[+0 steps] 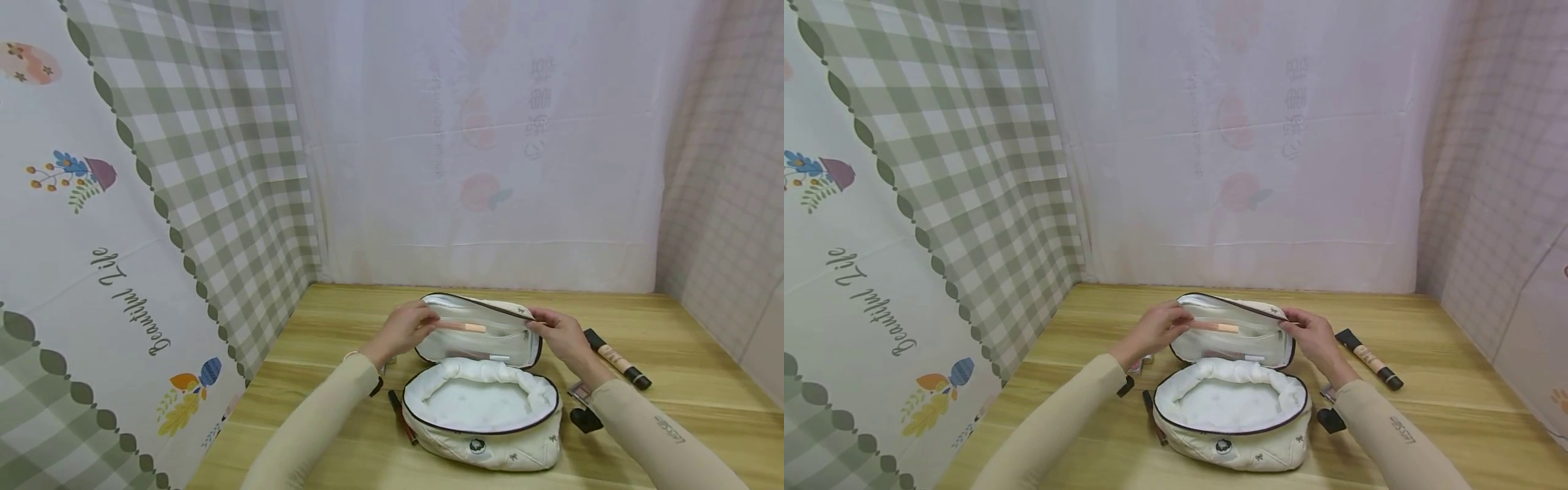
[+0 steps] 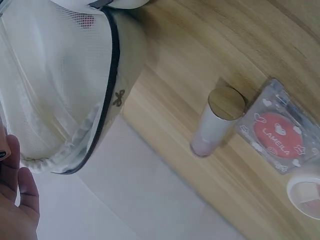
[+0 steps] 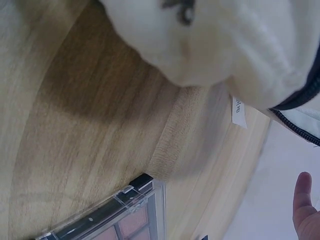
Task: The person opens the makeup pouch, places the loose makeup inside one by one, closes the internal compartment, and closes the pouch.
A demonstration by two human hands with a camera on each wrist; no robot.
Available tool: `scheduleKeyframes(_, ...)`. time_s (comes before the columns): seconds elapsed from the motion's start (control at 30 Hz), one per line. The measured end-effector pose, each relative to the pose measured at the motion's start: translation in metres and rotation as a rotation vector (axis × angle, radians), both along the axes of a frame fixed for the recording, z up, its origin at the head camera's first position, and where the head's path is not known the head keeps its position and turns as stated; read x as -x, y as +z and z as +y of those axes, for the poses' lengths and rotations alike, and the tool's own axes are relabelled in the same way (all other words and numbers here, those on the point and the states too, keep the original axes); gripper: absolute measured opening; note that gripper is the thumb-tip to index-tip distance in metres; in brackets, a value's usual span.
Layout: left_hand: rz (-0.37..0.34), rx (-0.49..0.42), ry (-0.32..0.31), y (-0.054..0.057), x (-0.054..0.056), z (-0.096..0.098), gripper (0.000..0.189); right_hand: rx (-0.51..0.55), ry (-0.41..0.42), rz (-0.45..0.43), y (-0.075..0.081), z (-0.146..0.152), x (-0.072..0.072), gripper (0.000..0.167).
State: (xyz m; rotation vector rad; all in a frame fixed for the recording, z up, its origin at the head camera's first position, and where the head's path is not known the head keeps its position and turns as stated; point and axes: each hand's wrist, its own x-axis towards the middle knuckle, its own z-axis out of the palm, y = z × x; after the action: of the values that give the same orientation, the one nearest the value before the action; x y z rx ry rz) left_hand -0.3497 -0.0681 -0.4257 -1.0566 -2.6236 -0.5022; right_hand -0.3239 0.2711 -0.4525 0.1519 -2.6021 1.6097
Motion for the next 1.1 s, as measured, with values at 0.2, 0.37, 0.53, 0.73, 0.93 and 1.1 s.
scheduleKeyframes(0.2,0.073,0.035,0.018,0.002,0.000,0.011,0.016,-0.002,0.007,0.001,0.001,0.000,-0.002,0.050)
scheduleKeyframes(0.37,0.063,0.072,0.037,0.001,0.001,0.018,0.016,-0.001,0.007,-0.013,0.002,0.000,-0.003,0.051)
scheduleKeyframes(0.53,0.108,0.100,0.036,-0.003,0.001,0.024,0.015,0.010,0.005,-0.016,0.003,-0.001,-0.003,0.050)
scheduleKeyframes(0.73,0.192,0.103,0.029,-0.004,0.002,0.030,0.013,0.012,0.002,-0.014,0.005,-0.003,-0.004,0.049)
scheduleKeyframes(0.93,0.201,0.131,0.058,-0.005,0.001,0.037,0.013,0.008,0.001,-0.012,0.006,-0.003,-0.005,0.049)
scheduleKeyframes(1.1,0.205,0.183,0.076,-0.003,-0.002,0.045,0.014,-0.004,0.007,0.001,0.006,-0.003,-0.005,0.048)
